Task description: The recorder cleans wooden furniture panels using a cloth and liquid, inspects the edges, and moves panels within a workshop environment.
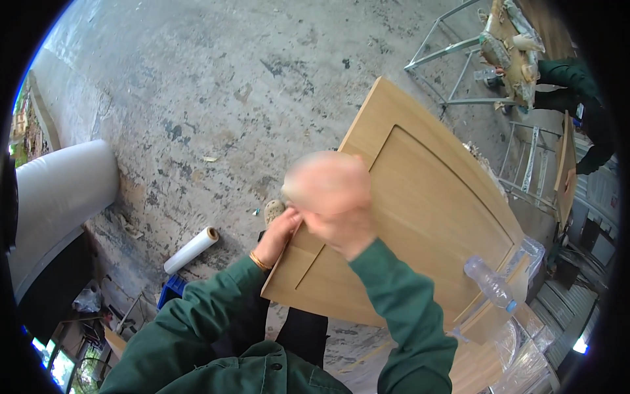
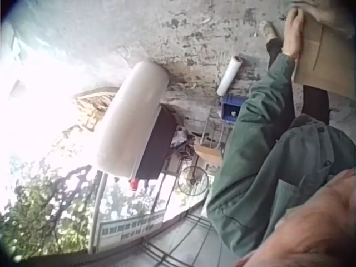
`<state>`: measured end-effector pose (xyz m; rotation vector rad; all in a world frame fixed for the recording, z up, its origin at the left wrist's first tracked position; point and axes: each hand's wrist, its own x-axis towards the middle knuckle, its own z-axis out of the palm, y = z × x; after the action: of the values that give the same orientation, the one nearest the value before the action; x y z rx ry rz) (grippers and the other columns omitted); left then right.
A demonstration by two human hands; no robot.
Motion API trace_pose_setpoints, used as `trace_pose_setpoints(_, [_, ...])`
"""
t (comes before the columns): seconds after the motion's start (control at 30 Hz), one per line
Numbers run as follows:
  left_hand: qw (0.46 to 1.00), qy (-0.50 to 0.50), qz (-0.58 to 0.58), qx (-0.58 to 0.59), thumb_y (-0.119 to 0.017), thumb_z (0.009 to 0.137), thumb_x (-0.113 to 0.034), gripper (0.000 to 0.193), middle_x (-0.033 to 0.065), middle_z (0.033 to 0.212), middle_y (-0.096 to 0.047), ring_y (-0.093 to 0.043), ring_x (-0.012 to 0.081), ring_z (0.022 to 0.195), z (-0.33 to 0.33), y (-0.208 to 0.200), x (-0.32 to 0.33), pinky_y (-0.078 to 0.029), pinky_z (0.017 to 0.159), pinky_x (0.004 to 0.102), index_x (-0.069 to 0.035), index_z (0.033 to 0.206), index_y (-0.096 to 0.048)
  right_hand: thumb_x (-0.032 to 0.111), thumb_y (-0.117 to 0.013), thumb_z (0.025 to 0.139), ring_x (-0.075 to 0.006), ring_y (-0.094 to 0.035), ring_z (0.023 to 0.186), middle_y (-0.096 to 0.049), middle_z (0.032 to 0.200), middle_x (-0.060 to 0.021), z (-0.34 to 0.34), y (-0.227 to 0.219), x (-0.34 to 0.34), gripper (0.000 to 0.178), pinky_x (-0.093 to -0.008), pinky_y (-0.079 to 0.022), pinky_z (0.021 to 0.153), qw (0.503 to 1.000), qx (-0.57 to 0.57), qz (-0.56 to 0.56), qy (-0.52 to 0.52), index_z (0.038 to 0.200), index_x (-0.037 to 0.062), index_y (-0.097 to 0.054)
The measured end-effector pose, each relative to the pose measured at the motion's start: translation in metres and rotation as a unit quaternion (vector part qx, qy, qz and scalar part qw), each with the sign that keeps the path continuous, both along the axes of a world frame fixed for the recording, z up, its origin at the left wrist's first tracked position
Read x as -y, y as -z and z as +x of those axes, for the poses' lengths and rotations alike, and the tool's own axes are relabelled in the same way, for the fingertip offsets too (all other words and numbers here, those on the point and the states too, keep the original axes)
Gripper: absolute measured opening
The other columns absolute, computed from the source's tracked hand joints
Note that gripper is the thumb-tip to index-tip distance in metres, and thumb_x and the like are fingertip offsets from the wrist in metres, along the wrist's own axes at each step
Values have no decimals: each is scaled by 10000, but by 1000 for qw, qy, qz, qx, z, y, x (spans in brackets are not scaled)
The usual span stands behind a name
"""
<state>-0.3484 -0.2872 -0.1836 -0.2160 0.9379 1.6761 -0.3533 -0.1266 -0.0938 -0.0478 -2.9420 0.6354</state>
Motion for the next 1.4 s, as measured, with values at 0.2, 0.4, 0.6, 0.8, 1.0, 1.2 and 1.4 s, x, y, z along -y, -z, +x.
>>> trace_pose_setpoints(0.2, [870,151,-284,-375,-569,804,-445,425,167,730,-577,-571,334,711,12,-10,-14,-430,614,403,-26,800,-499,322,-621,709,-288,-492,1050,-607,953,-102,-23,58,-35,281,-474,-274,992,991,65,92,-66,747,43,-639])
trace_pose_setpoints(0.4, [887,131,-279,-343,-566,810,-442,422,163,738,-579,-572,324,698,11,-15,-13,-435,604,377,-23,816,-515,430,-548,784,-300,-532,992,-602,979,-150,-108,45,-131,385,-393,-416,842,977,132,103,136,843,63,-647])
trace_pose_setpoints(0.6, [887,138,-280,-340,-572,810,-425,403,168,740,-577,-573,313,698,13,-13,-16,-438,610,367,-26,857,-540,497,-484,835,-264,-608,743,-650,812,-115,-68,60,-192,467,-350,-456,661,871,-86,-139,463,872,60,-645])
trace_pose_setpoints(0.8, [893,80,-259,-359,-600,828,-305,307,154,721,-600,-597,255,638,14,-11,-13,-446,565,316,-8,842,-526,276,-640,756,-240,-466,1133,-566,1150,-64,-59,66,-110,347,-419,-364,942,985,-104,108,85,1048,92,-604])
trace_pose_setpoints(1.0, [879,103,-261,-386,-602,834,-264,286,139,714,-617,-588,172,628,19,-8,-22,-445,565,299,11,851,-525,284,-587,804,-251,-497,1093,-568,1147,-44,-53,62,-149,291,-396,-388,908,969,-154,74,175,1017,87,-609])
trace_pose_setpoints(1.2, [890,70,-259,-368,-595,842,-259,282,125,696,-613,-562,162,606,19,-5,-16,-446,581,281,16,844,-528,364,-497,861,-261,-554,978,-626,1012,-41,37,73,-225,281,-369,-425,846,907,-68,134,393,973,152,-643])
trace_pose_setpoints(1.4, [833,86,-267,-477,-610,820,-198,334,174,1049,-540,-555,252,874,21,-19,-27,-451,732,312,-5,1064,-490,343,-478,874,-322,-416,1148,-517,1215,-41,162,89,-288,353,-399,-326,957,840,-88,219,488,1133,115,-557])
